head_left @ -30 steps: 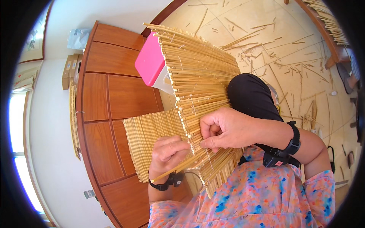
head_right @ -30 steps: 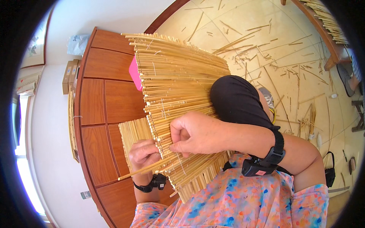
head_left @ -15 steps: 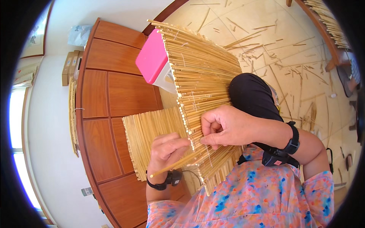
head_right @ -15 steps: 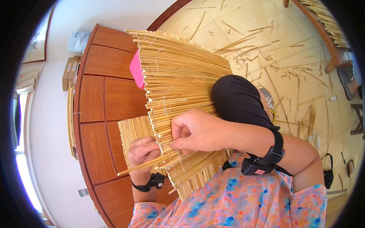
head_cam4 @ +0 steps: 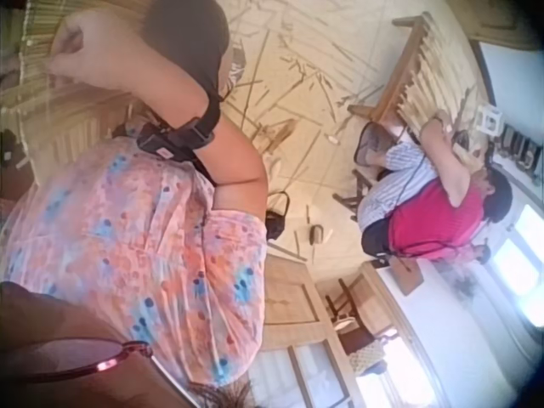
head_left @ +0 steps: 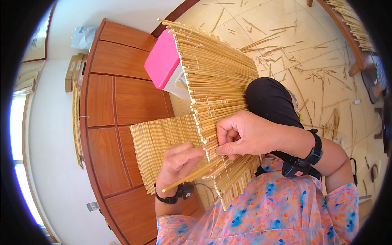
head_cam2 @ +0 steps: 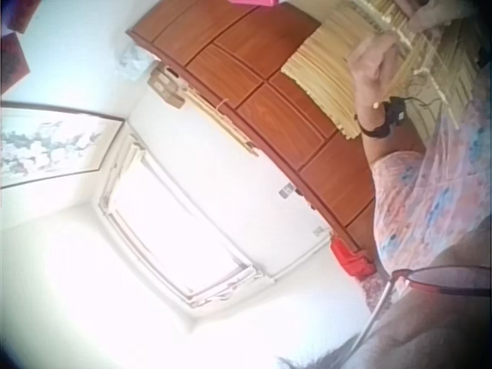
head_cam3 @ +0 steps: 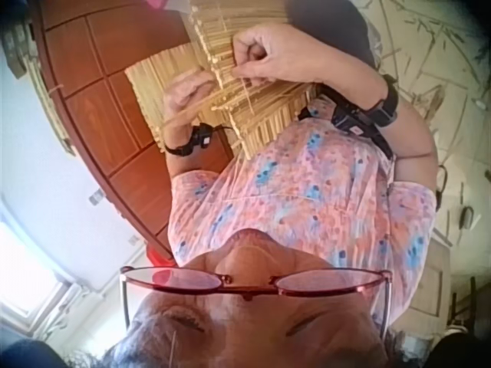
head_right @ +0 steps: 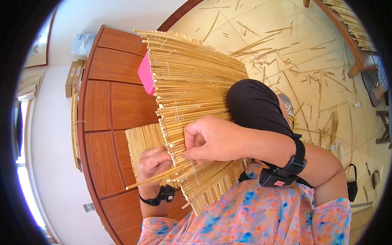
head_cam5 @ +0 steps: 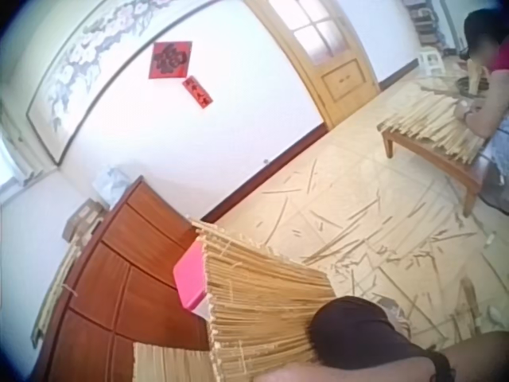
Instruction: The person weaves a bamboo mat by hand, threading a thin string through parallel bamboo strips to bind them together. They repeatedly pull the string through the strips, tighten it, and adjust the alignment of the mat while seated.
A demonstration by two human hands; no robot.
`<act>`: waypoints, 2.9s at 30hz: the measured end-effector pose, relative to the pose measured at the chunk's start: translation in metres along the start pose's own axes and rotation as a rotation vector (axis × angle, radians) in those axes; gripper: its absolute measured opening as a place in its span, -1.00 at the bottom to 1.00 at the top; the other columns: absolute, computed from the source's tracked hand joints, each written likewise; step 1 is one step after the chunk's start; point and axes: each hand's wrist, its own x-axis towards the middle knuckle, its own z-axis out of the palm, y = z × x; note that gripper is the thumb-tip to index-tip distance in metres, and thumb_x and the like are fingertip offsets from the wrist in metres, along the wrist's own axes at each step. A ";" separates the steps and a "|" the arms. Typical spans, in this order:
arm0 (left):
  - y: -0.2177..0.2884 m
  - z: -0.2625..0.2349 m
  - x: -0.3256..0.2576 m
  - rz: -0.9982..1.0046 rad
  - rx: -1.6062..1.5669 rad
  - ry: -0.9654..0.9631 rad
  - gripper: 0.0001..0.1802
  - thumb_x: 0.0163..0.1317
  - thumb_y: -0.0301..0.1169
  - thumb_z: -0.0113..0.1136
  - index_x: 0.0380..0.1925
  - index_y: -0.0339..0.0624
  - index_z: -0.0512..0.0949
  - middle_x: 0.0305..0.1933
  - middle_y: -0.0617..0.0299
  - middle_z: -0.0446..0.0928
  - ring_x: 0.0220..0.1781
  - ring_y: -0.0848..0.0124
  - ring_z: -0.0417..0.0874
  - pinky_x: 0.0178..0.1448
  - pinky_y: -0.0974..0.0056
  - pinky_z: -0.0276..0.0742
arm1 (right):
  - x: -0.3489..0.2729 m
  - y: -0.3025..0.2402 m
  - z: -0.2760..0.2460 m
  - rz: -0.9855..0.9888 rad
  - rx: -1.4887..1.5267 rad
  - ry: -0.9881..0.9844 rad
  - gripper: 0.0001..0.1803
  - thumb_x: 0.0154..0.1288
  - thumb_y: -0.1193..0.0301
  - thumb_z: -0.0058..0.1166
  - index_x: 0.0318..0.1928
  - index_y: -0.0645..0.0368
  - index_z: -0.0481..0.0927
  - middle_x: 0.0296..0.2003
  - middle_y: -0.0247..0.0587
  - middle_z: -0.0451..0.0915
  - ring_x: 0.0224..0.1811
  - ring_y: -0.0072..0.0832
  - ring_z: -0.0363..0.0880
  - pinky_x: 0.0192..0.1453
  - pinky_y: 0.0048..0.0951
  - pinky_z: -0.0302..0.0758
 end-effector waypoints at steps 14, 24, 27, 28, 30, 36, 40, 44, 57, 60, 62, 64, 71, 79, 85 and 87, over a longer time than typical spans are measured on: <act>0.005 -0.006 0.013 0.196 0.202 -0.048 -0.71 -0.18 -0.72 0.31 -0.38 -0.24 0.57 -0.59 0.26 0.25 -0.66 0.35 0.37 -0.60 0.25 0.23 | 0.002 -0.008 0.002 0.063 -0.009 0.007 -0.82 0.34 0.47 0.29 -0.35 0.23 0.53 -0.49 -0.35 0.64 -0.46 -0.71 0.61 -0.42 -0.66 0.48; -0.004 -0.007 0.009 0.178 0.105 -0.053 -0.65 -0.10 -0.73 0.36 -0.24 -0.24 0.61 -0.57 0.24 0.31 -0.64 0.32 0.38 -0.58 0.24 0.24 | 0.001 -0.009 -0.001 0.051 -0.009 0.018 -0.81 0.32 0.44 0.29 -0.35 0.22 0.53 -0.50 -0.33 0.65 -0.48 -0.70 0.59 -0.43 -0.62 0.47; -0.001 -0.005 0.009 0.126 0.095 -0.039 -0.64 -0.09 -0.74 0.36 -0.24 -0.22 0.61 -0.57 0.23 0.32 -0.63 0.32 0.40 -0.57 0.24 0.26 | 0.001 -0.008 0.000 0.063 -0.002 0.016 -0.82 0.33 0.47 0.29 -0.35 0.22 0.53 -0.49 -0.35 0.64 -0.46 -0.73 0.59 -0.41 -0.66 0.47; -0.001 -0.005 0.009 0.135 0.101 -0.032 -0.64 -0.10 -0.74 0.36 -0.24 -0.22 0.61 -0.57 0.23 0.33 -0.63 0.32 0.41 -0.57 0.24 0.27 | 0.001 -0.008 0.000 0.063 0.001 0.017 -0.82 0.34 0.47 0.29 -0.35 0.22 0.53 -0.49 -0.35 0.64 -0.46 -0.73 0.59 -0.42 -0.66 0.47; -0.002 -0.005 0.010 0.153 0.111 -0.018 -0.63 -0.11 -0.75 0.36 -0.24 -0.22 0.61 -0.57 0.23 0.35 -0.62 0.32 0.43 -0.56 0.24 0.29 | 0.001 -0.010 0.000 0.065 -0.003 0.015 -0.82 0.34 0.47 0.29 -0.35 0.22 0.53 -0.49 -0.35 0.64 -0.47 -0.73 0.59 -0.42 -0.66 0.47; -0.003 0.001 0.014 0.220 0.194 0.055 -0.65 -0.16 -0.74 0.34 -0.34 -0.16 0.58 -0.59 0.27 0.38 -0.65 0.35 0.45 -0.60 0.28 0.30 | 0.002 -0.009 0.001 0.054 -0.007 0.025 -0.81 0.34 0.45 0.28 -0.35 0.22 0.52 -0.50 -0.33 0.65 -0.49 -0.70 0.58 -0.44 -0.62 0.46; 0.001 0.007 0.011 0.197 0.254 0.125 -0.82 0.04 -0.63 0.32 -0.43 -0.17 0.51 -0.56 0.23 0.41 -0.61 0.32 0.41 -0.54 0.28 0.27 | 0.004 0.001 0.001 -0.025 -0.001 0.048 -0.79 0.32 0.38 0.28 -0.34 0.22 0.53 -0.53 -0.28 0.66 -0.55 -0.65 0.54 -0.48 -0.53 0.43; 0.001 0.011 0.013 0.238 0.272 0.159 -0.73 -0.12 -0.70 0.30 -0.41 -0.15 0.53 -0.58 0.27 0.39 -0.64 0.37 0.44 -0.59 0.30 0.31 | 0.002 -0.002 0.002 -0.015 0.013 0.039 -0.79 0.32 0.38 0.28 -0.34 0.22 0.53 -0.53 -0.28 0.67 -0.53 -0.64 0.57 -0.46 -0.53 0.45; 0.000 0.000 0.019 0.272 0.175 0.047 -0.67 -0.21 -0.75 0.33 -0.39 -0.21 0.57 -0.56 0.28 0.40 -0.62 0.37 0.46 -0.60 0.31 0.32 | 0.001 -0.006 -0.002 -0.003 -0.035 0.011 -0.79 0.32 0.37 0.27 -0.33 0.24 0.55 -0.52 -0.27 0.67 -0.50 -0.62 0.61 -0.43 -0.53 0.47; -0.002 -0.001 0.019 0.280 0.184 0.034 -0.69 -0.19 -0.72 0.36 -0.38 -0.22 0.57 -0.55 0.28 0.40 -0.61 0.36 0.46 -0.59 0.30 0.32 | 0.002 -0.006 -0.002 -0.006 -0.028 0.006 -0.79 0.32 0.38 0.27 -0.33 0.24 0.55 -0.53 -0.28 0.67 -0.50 -0.62 0.61 -0.43 -0.52 0.46; -0.004 -0.002 0.020 0.295 0.178 0.021 -0.69 -0.19 -0.72 0.36 -0.38 -0.22 0.57 -0.55 0.27 0.40 -0.61 0.35 0.46 -0.59 0.29 0.31 | 0.002 -0.005 -0.002 -0.004 -0.023 0.005 -0.79 0.31 0.38 0.28 -0.33 0.24 0.56 -0.53 -0.28 0.67 -0.50 -0.62 0.61 -0.44 -0.52 0.46; -0.005 -0.004 0.020 0.302 0.178 0.010 -0.69 -0.19 -0.71 0.37 -0.38 -0.23 0.57 -0.55 0.27 0.40 -0.61 0.35 0.46 -0.59 0.27 0.30 | 0.002 -0.005 -0.002 -0.004 -0.013 0.004 -0.79 0.31 0.38 0.28 -0.33 0.24 0.56 -0.54 -0.28 0.67 -0.50 -0.62 0.61 -0.44 -0.52 0.46; -0.003 -0.008 0.017 0.276 0.188 -0.027 -0.70 -0.17 -0.69 0.37 -0.37 -0.24 0.59 -0.56 0.26 0.39 -0.62 0.35 0.44 -0.60 0.27 0.28 | 0.003 -0.004 -0.002 -0.015 -0.023 -0.004 -0.79 0.32 0.38 0.28 -0.32 0.25 0.56 -0.53 -0.27 0.67 -0.51 -0.62 0.61 -0.44 -0.52 0.46; -0.011 -0.008 0.017 0.340 0.209 -0.020 -0.71 -0.20 -0.63 0.34 -0.36 -0.26 0.60 -0.57 0.26 0.38 -0.63 0.36 0.42 -0.62 0.28 0.26 | 0.002 -0.006 -0.003 -0.003 -0.024 -0.005 -0.80 0.31 0.39 0.29 -0.32 0.25 0.56 -0.53 -0.26 0.67 -0.50 -0.61 0.62 -0.43 -0.52 0.47; -0.012 -0.001 0.021 0.437 0.273 0.061 -0.73 -0.22 -0.57 0.30 -0.39 -0.29 0.58 -0.56 0.26 0.37 -0.65 0.37 0.41 -0.65 0.29 0.23 | 0.003 -0.007 -0.001 0.026 -0.058 0.023 -0.80 0.31 0.45 0.32 -0.37 0.22 0.54 -0.52 -0.36 0.62 -0.49 -0.71 0.60 -0.43 -0.66 0.45; -0.007 0.001 0.021 0.423 0.281 0.080 -0.74 -0.21 -0.58 0.32 -0.40 -0.29 0.57 -0.56 0.26 0.37 -0.64 0.37 0.41 -0.65 0.29 0.24 | 0.002 -0.007 -0.001 0.036 -0.028 0.017 -0.80 0.31 0.46 0.31 -0.37 0.21 0.53 -0.52 -0.36 0.61 -0.49 -0.71 0.60 -0.44 -0.65 0.45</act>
